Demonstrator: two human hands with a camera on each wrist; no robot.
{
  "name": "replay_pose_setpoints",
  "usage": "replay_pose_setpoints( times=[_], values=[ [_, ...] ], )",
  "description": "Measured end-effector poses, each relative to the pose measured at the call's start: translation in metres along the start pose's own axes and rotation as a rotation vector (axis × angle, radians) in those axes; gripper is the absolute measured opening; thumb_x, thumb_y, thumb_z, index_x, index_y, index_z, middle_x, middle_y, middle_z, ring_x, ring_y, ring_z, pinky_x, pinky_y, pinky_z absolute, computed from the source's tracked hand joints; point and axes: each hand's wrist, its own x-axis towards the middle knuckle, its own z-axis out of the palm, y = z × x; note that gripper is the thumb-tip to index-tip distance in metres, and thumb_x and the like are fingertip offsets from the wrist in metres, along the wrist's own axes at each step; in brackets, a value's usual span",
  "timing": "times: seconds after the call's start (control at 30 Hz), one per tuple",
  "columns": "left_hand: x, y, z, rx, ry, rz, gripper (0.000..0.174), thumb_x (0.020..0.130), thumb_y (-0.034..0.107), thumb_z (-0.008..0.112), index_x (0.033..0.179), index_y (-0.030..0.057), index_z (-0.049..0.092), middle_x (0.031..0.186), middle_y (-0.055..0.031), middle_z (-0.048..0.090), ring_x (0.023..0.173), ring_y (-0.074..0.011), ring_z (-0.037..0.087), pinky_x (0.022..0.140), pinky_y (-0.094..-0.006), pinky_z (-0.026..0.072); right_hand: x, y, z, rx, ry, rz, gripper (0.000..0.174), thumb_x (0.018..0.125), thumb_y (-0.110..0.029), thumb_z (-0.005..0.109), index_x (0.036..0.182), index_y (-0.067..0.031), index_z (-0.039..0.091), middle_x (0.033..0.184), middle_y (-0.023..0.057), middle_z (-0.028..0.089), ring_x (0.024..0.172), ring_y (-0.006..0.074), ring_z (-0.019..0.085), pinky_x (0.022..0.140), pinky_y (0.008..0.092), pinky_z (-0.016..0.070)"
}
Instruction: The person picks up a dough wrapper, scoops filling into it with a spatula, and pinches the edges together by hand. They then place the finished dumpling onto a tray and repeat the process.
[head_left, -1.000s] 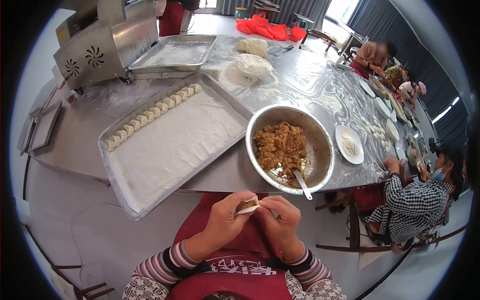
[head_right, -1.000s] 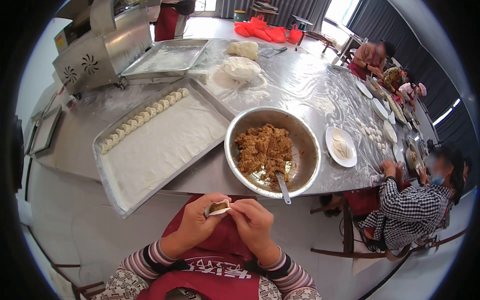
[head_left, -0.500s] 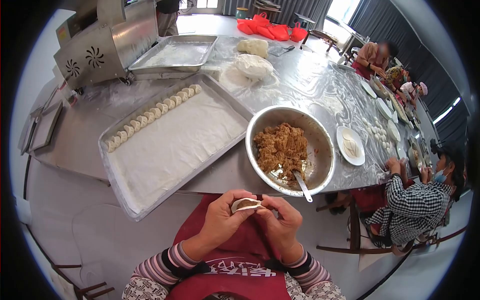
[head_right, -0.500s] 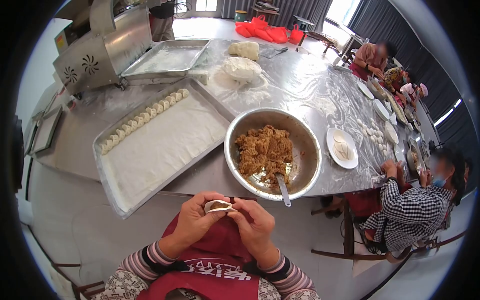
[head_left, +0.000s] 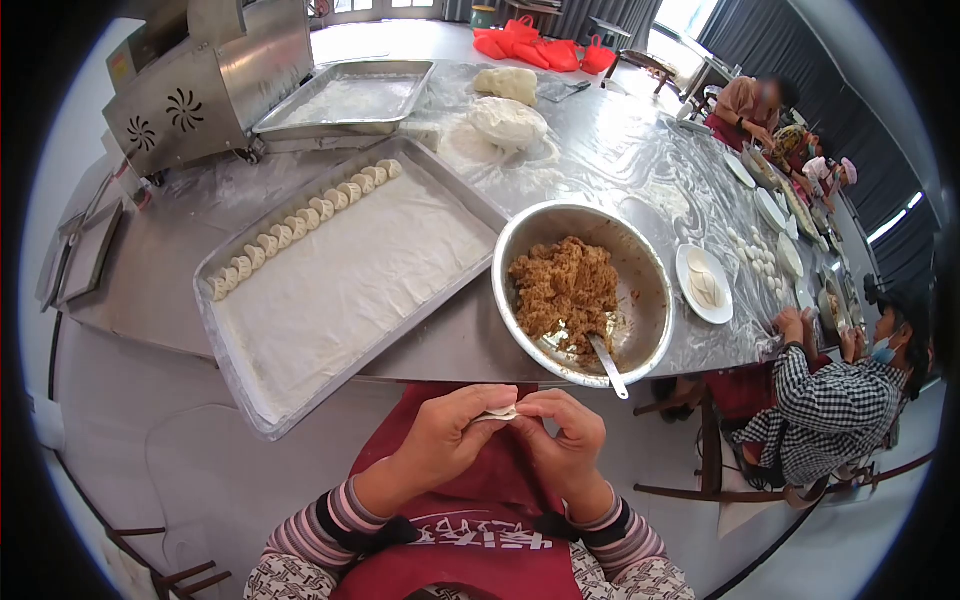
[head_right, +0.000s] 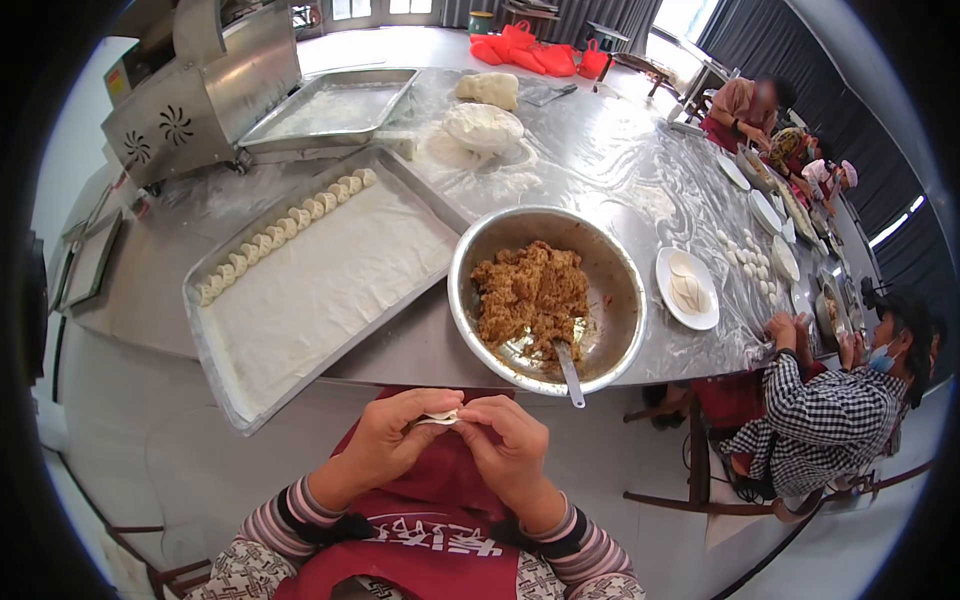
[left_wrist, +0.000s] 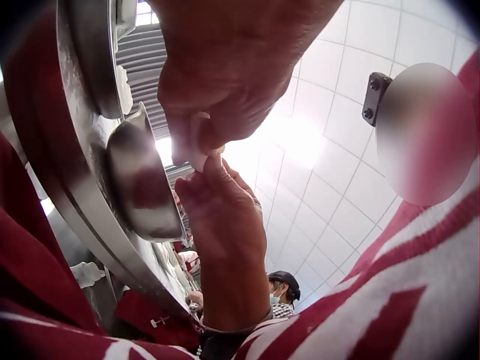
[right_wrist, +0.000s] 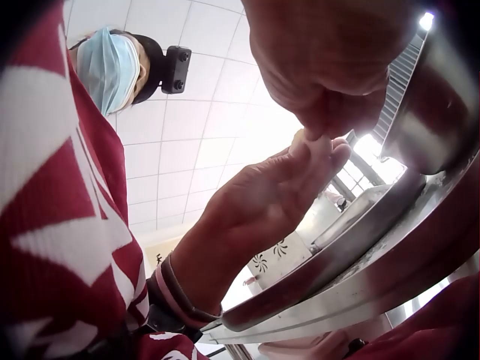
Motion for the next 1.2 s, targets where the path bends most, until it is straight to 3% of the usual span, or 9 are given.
replay_pose_setpoints(
  times=[0.1,0.17,0.4,0.53,0.7,0.9,1.0,1.07,1.2],
  values=[
    [-0.003,0.001,0.005,-0.160,0.010,-0.210,0.032,0.087,-0.007,0.057,0.119,-0.0038,0.056,0.111,-0.0124,0.063,0.103,-0.0155,0.061,0.089,-0.0265,0.0496,-0.001,-0.001,0.002,-0.010,0.028,-0.023,0.016,0.074,0.003,0.073,0.088,0.0013,0.067,0.083,0.0116,0.066,0.072,0.0202,0.065,0.063,0.0265,0.0510],
    [-0.005,-0.005,0.014,-0.549,0.221,-0.238,0.031,0.088,-0.005,0.058,0.118,-0.0040,0.056,0.111,-0.0120,0.063,0.103,-0.0155,0.061,0.087,-0.0268,0.0505,-0.001,-0.004,0.005,-0.028,0.066,-0.031,0.015,0.074,0.003,0.073,0.088,0.0016,0.067,0.083,0.0117,0.066,0.071,0.0200,0.065,0.064,0.0264,0.0509],
    [-0.008,-0.001,0.013,-0.228,0.197,-0.290,0.029,0.088,-0.002,0.060,0.116,-0.0031,0.058,0.108,-0.0127,0.065,0.098,-0.0164,0.064,0.086,-0.0274,0.0518,0.000,-0.001,0.007,-0.018,0.022,0.043,0.016,0.074,0.000,0.073,0.088,0.0011,0.067,0.085,0.0110,0.066,0.073,0.0208,0.063,0.064,0.0275,0.0501],
    [-0.006,-0.002,0.011,0.131,0.189,-0.001,0.030,0.085,-0.002,0.062,0.115,-0.0028,0.058,0.107,-0.0180,0.065,0.097,-0.0235,0.066,0.082,-0.0304,0.0533,0.004,0.002,0.005,-0.186,0.047,-0.200,0.018,0.070,0.002,0.074,0.086,-0.0011,0.067,0.083,0.0104,0.065,0.074,0.0254,0.062,0.068,0.0321,0.0495],
    [-0.003,0.001,0.005,0.270,0.088,0.199,0.032,0.084,-0.001,0.064,0.116,-0.0031,0.057,0.106,-0.0199,0.065,0.097,-0.0277,0.066,0.081,-0.0315,0.0542,0.001,0.002,0.003,-0.146,0.063,-0.153,0.018,0.069,0.002,0.075,0.085,-0.0015,0.066,0.084,0.0104,0.065,0.075,0.0266,0.062,0.070,0.0335,0.0498],
    [-0.009,-0.004,0.021,-0.533,0.276,-0.231,0.033,0.087,-0.005,0.059,0.119,-0.0017,0.056,0.116,-0.0123,0.062,0.104,-0.0173,0.061,0.087,-0.0283,0.0513,0.001,-0.007,0.009,-0.026,0.118,-0.016,0.016,0.072,0.003,0.074,0.085,-0.0005,0.066,0.084,0.0103,0.065,0.075,0.0240,0.062,0.067,0.0308,0.0502],
    [-0.011,-0.004,0.019,-0.431,0.279,-0.252,0.032,0.088,-0.005,0.058,0.119,-0.0018,0.057,0.116,-0.0112,0.063,0.102,-0.0152,0.062,0.087,-0.0272,0.0513,0.001,-0.008,0.008,-0.019,0.087,0.051,0.015,0.072,0.003,0.074,0.085,-0.0004,0.066,0.084,0.0096,0.065,0.074,0.0235,0.061,0.067,0.0303,0.0503],
    [-0.009,0.003,0.015,-0.022,0.207,-0.176,0.033,0.088,-0.006,0.057,0.120,-0.0022,0.057,0.115,-0.0145,0.063,0.100,-0.0171,0.063,0.087,-0.0279,0.0517,0.001,-0.003,0.007,-0.049,0.050,0.043,0.016,0.072,0.002,0.074,0.085,-0.0005,0.065,0.083,0.0091,0.064,0.073,0.0235,0.061,0.068,0.0307,0.0504],
    [-0.005,0.002,0.013,0.134,0.199,0.006,0.035,0.085,-0.005,0.059,0.120,-0.0050,0.056,0.110,-0.0221,0.063,0.098,-0.0262,0.066,0.081,-0.0313,0.0548,0.006,0.002,0.006,-0.208,0.061,-0.233,0.021,0.069,0.001,0.074,0.086,-0.0025,0.065,0.079,0.0084,0.063,0.071,0.0245,0.061,0.073,0.0356,0.0512]
  ],
)
